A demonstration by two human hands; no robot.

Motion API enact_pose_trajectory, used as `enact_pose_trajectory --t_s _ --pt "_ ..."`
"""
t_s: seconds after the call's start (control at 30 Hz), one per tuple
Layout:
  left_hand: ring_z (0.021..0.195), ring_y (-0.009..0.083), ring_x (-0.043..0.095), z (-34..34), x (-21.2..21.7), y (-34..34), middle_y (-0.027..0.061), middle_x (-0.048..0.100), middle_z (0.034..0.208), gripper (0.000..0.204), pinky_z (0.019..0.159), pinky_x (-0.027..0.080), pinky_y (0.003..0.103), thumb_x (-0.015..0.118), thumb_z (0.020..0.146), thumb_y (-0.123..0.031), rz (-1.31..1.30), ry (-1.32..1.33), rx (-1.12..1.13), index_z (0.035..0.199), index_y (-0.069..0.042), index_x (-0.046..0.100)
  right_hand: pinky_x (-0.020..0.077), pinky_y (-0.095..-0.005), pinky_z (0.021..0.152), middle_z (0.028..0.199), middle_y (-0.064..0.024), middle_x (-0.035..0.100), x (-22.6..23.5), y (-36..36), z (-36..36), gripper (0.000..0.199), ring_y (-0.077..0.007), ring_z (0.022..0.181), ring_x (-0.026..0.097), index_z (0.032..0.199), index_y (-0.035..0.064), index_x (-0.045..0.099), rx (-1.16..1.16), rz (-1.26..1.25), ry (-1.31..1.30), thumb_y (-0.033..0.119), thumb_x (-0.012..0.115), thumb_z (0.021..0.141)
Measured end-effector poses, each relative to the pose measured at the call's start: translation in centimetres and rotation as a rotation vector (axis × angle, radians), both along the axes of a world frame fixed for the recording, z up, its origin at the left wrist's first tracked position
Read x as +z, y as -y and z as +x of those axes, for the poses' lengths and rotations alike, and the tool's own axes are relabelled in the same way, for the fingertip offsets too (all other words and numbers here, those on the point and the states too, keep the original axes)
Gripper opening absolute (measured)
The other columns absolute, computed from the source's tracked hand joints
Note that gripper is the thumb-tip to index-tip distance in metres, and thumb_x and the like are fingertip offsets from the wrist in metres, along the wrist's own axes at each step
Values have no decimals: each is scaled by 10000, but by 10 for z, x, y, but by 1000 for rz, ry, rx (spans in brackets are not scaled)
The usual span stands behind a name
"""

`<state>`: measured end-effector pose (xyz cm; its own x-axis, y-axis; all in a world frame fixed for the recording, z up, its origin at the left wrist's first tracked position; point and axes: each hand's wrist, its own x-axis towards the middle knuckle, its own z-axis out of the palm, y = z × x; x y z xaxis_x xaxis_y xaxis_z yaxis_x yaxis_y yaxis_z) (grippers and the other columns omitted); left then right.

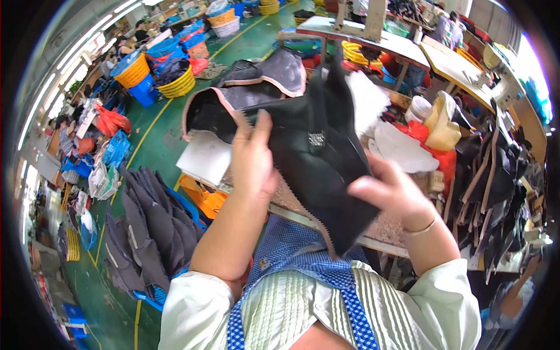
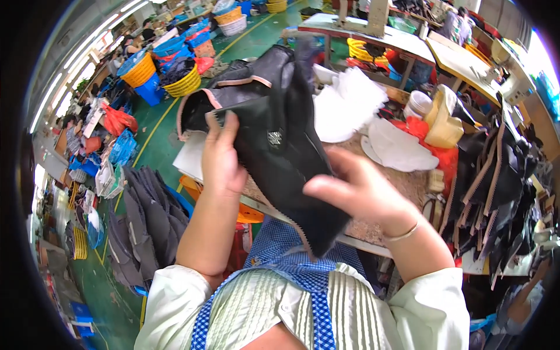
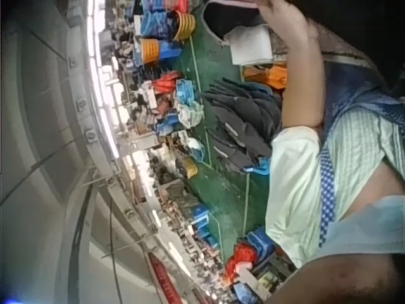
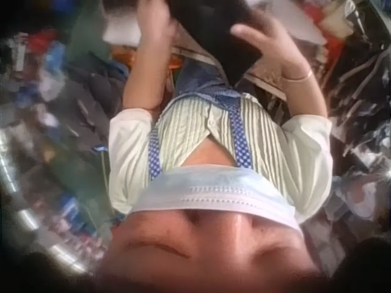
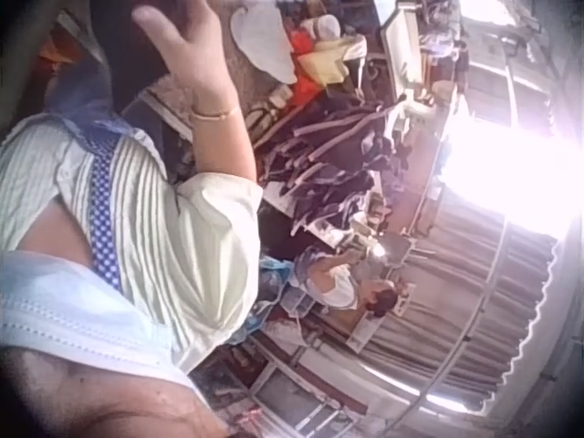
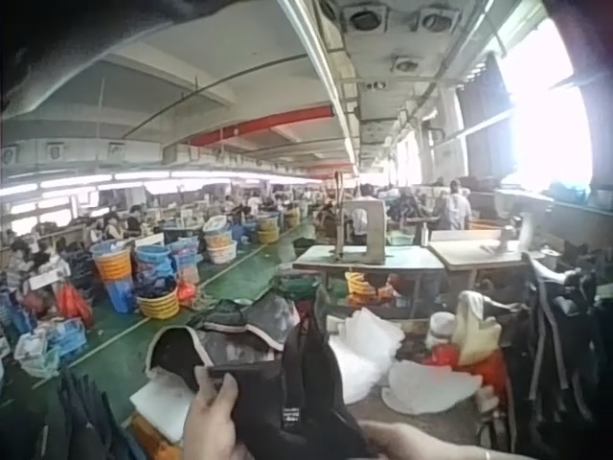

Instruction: Assembling shoe upper parts by aligning and inserting lining materials.

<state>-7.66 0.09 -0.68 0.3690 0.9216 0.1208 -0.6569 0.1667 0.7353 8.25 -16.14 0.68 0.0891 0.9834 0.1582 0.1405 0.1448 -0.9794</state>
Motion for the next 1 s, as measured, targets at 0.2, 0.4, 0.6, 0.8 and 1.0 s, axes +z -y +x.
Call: enact_pose_trajectory --t_s 0.2,0.4,0.6,0.8,1.0 --pt "1090 210 606 2 -25 11 100 619 1193 361 945 506 364 593 968 -253 19 -251 160 1253 -38 537 519 -397 687 836 -228 657 0 15 29 264 -374 749 655 1047 9 668 -274 137 509 101 700 801" --pt "1325 231 396 4 -32 -2 168 464 1397 679 1115 237 392 725 860 -220 844 -503 -143 1394 -19 357 542 -318 643 816 -86 689 95 69 112 213 -219 710 667 1000 83 702 -1089 429 1301 88 694 787" --pt "1131 143 533 -3 -101 -15 45 580 1187 392 952 400 294 671 860 -48 637 -763 -282 1225 -48 529 485 -278 785 983 -73 695 95 183 285 378 -114 883 594 1198 -12 637 -1411 359 701 179 696 878" --pt "828 113 591 -4 -175 -13 74 649 996 274 742 510 285 715 857 -186 516 -900 -618 1057 -18 632 512 -309 807 1031 -74 679 -59 409 466 372 -173 904 641 1153 -2 648 -1292 -169 410 208 707 852" --pt "737 87 610 -25 -149 -30 18 669 839 131 680 512 264 678 883 -142 537 -947 -320 960 -42 643 505 -292 867 1077 -76 677 -87 411 492 435 -172 941 636 1157 -38 650 -1295 -352 145 276 703 862"
